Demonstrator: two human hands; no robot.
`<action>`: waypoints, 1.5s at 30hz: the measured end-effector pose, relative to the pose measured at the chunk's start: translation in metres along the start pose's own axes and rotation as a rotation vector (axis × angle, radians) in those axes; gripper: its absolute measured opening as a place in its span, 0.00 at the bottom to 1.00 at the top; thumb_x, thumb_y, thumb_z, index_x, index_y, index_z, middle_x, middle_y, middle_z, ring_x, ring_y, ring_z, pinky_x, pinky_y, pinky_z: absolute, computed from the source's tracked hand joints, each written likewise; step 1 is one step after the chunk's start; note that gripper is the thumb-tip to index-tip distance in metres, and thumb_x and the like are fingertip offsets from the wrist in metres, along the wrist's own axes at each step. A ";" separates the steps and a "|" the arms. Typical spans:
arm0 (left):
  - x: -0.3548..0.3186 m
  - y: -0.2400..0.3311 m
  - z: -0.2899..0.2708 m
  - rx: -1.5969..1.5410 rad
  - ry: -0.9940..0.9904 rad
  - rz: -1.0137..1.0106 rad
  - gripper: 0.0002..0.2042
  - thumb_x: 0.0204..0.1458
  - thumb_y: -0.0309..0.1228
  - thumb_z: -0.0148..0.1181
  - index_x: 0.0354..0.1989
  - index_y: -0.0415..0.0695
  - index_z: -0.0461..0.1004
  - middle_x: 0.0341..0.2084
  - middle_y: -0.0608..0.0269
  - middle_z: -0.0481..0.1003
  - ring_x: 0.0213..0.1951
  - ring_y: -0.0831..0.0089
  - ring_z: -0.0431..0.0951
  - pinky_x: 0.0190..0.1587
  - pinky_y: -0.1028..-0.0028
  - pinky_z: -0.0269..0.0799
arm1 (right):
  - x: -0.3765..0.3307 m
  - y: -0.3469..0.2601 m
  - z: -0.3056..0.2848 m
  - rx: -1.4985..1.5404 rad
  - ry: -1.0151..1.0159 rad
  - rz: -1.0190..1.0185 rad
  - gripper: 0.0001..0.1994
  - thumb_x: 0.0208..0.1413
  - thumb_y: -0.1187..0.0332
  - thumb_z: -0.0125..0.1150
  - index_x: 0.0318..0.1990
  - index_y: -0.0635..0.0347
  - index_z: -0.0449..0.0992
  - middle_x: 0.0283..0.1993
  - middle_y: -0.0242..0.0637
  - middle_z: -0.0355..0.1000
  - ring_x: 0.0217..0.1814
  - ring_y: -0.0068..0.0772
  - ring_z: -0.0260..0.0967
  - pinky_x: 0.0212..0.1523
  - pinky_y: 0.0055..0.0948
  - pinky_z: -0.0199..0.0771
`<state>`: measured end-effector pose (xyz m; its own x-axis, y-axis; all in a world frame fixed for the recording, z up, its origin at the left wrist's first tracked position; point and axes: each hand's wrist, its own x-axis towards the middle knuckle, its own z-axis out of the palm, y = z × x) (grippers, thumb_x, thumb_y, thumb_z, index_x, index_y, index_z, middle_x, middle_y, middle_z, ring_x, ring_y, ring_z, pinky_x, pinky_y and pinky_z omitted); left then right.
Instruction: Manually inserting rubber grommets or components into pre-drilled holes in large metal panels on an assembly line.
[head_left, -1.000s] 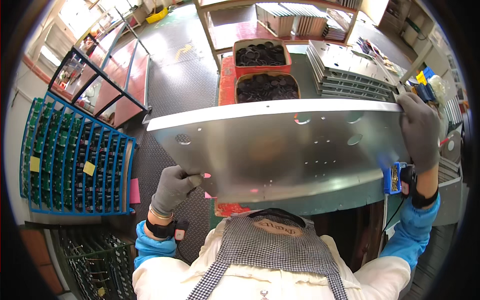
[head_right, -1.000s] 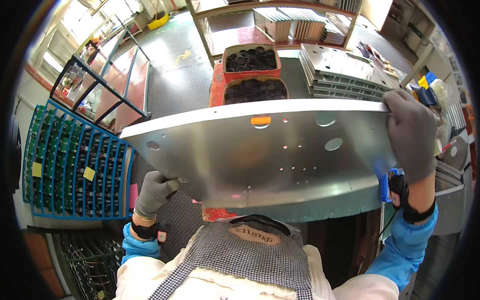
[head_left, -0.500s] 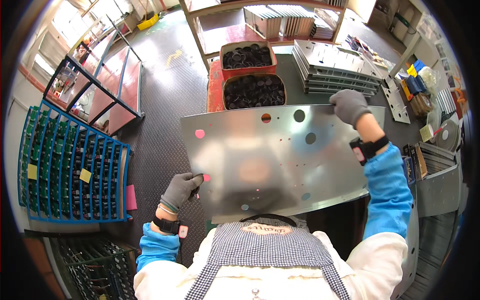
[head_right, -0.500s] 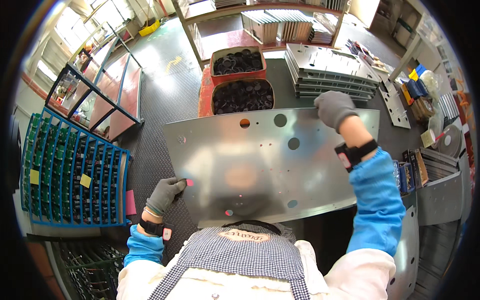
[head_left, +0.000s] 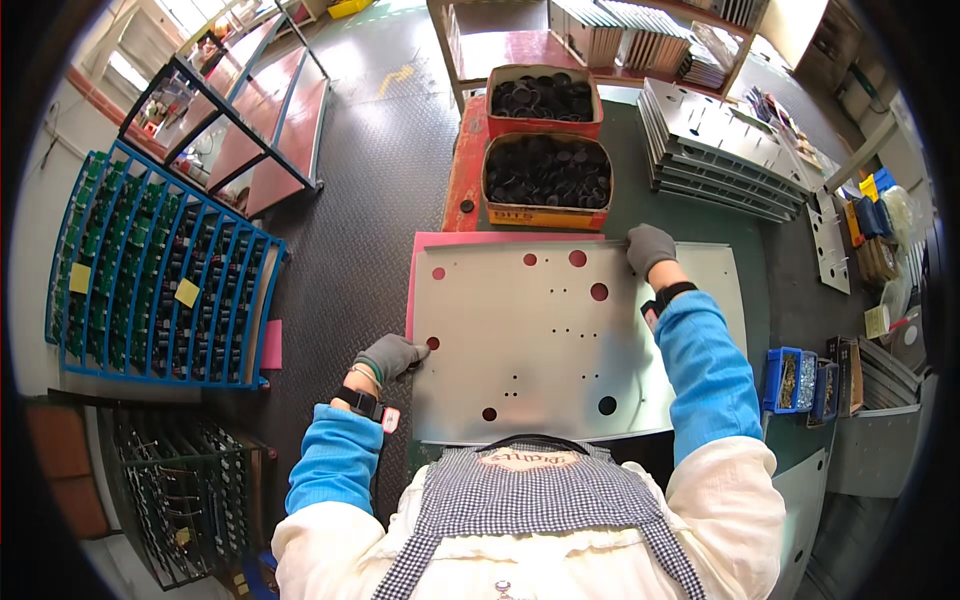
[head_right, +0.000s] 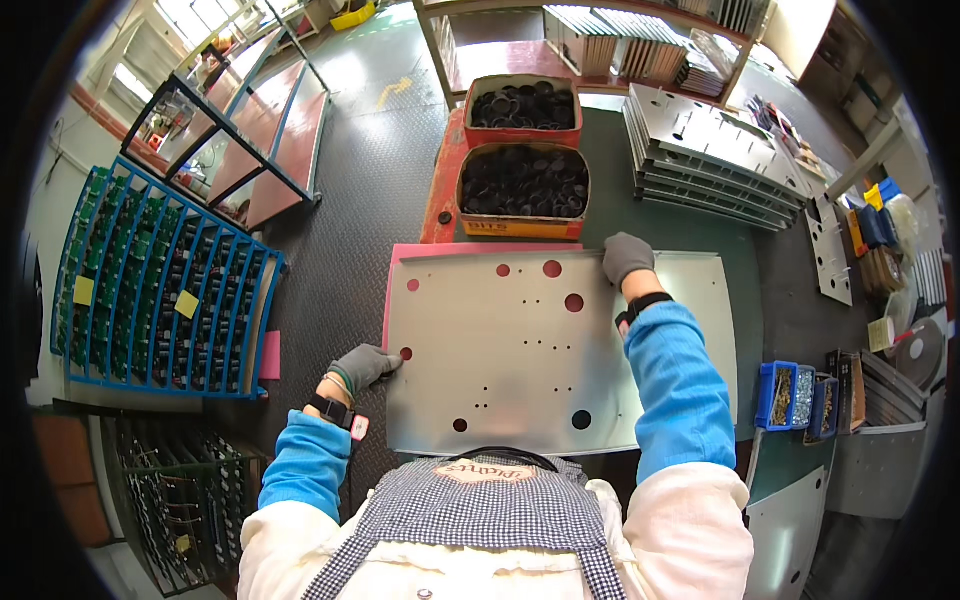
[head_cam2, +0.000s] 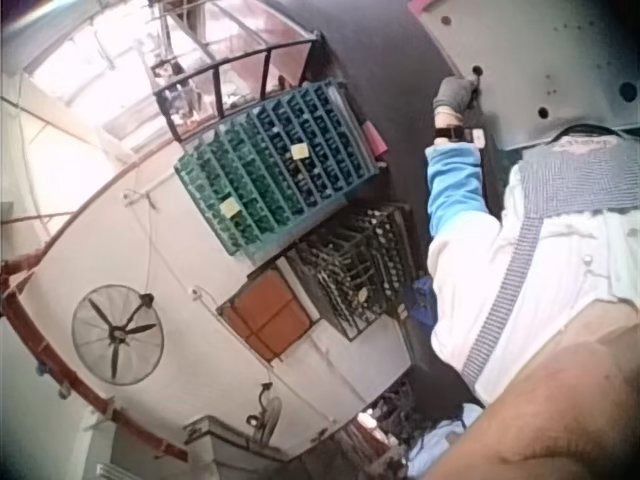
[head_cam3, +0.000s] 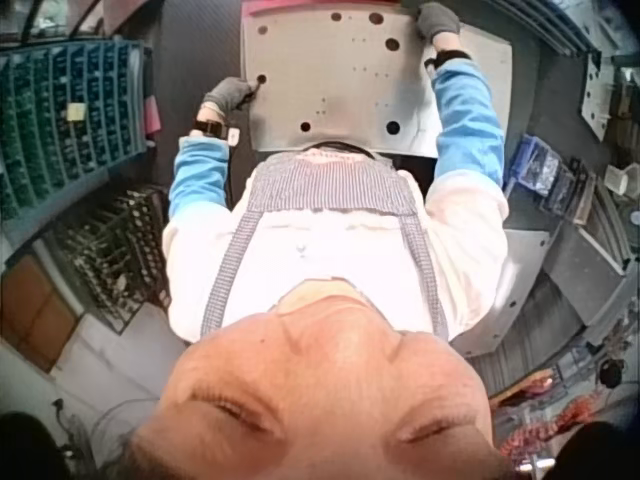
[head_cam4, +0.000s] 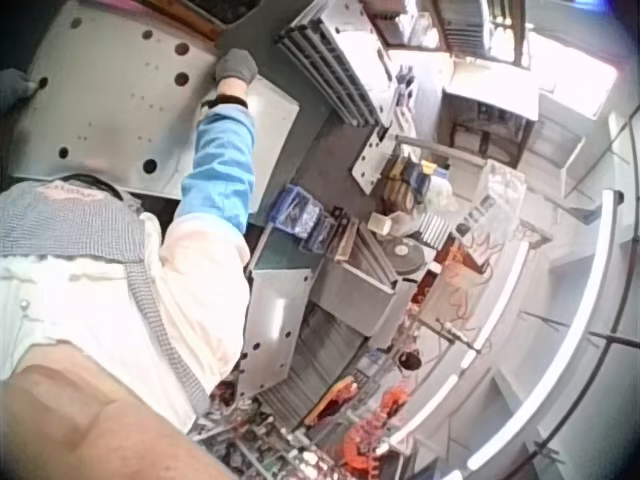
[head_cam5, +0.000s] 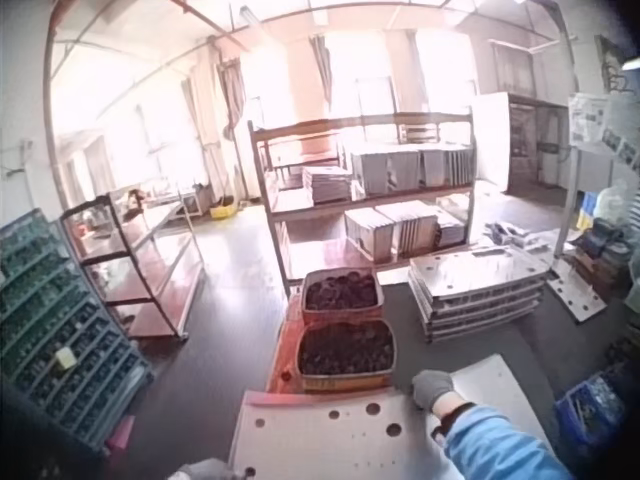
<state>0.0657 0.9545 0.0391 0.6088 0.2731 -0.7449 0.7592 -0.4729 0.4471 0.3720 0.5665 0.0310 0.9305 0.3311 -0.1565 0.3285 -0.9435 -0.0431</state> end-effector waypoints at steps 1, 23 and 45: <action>0.004 -0.001 0.000 -0.054 -0.016 -0.029 0.18 0.56 0.44 0.62 0.27 0.40 0.78 0.18 0.66 0.73 0.18 0.75 0.70 0.22 0.71 0.64 | -0.008 0.000 0.006 0.062 0.096 0.027 0.11 0.53 0.69 0.55 0.41 0.54 0.81 0.47 0.43 0.77 0.51 0.50 0.75 0.49 0.41 0.77; 0.034 0.001 -0.017 -0.201 -0.189 -0.085 0.20 0.58 0.42 0.63 0.45 0.35 0.77 0.29 0.62 0.78 0.27 0.73 0.78 0.32 0.73 0.76 | -0.094 0.023 0.040 1.198 -0.125 -0.074 0.15 0.56 0.75 0.57 0.50 0.69 0.76 0.52 0.41 0.73 0.56 0.33 0.71 0.59 0.29 0.69; 0.039 0.001 -0.013 -0.191 -0.173 -0.116 0.16 0.58 0.40 0.62 0.41 0.36 0.78 0.27 0.64 0.79 0.24 0.75 0.77 0.26 0.75 0.74 | -0.075 -0.030 0.067 0.339 0.299 -0.022 0.09 0.56 0.60 0.59 0.37 0.54 0.75 0.37 0.42 0.75 0.40 0.50 0.74 0.42 0.45 0.74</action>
<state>0.0926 0.9753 0.0170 0.4796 0.1611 -0.8626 0.8611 -0.2758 0.4272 0.2816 0.5691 -0.0221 0.9461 0.2929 0.1380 0.3236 -0.8702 -0.3714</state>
